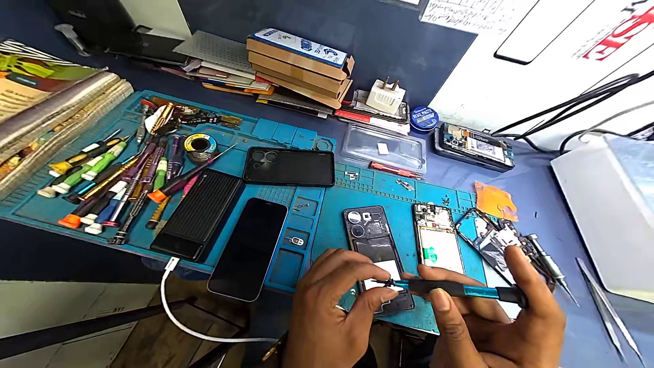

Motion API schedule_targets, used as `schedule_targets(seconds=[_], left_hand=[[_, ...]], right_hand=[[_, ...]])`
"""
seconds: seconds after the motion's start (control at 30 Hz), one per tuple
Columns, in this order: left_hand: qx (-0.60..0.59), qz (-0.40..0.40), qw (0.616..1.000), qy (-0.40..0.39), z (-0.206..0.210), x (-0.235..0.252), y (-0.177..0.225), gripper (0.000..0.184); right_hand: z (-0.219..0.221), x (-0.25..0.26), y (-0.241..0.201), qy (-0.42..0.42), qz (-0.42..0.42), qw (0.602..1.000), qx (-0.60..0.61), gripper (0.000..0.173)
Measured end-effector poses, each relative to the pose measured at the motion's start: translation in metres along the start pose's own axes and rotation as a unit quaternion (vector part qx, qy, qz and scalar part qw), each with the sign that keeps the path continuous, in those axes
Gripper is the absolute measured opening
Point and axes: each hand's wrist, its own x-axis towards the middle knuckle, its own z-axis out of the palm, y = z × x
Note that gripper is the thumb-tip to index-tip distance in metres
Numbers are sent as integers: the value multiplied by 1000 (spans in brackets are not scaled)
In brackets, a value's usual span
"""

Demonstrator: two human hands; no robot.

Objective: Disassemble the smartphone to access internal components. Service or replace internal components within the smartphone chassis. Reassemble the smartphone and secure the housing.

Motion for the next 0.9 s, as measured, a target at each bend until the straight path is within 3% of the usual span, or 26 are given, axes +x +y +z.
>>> schedule_targets(seconds=[0.27,0.4,0.53,0.73,0.9], left_hand=[[-21,22,999,44,1,-3,1,9],[-117,-64,991,18,0,-2,2,10],[-145,-104,984,18,2,-3,1,11],[-123,-76,989,27,3,-5,0,11],[12,18,999,42,2,-7,-3,13]], right_hand=[[9,-9,-4,12,-1,1000,-11,67],[11,-9,-6,32,51,998,27,69],[11,-12,-5,30,28,999,5,69],[11,-14,-3,31,19,999,-10,68],[12,-15,-5,29,15,999,-28,68]])
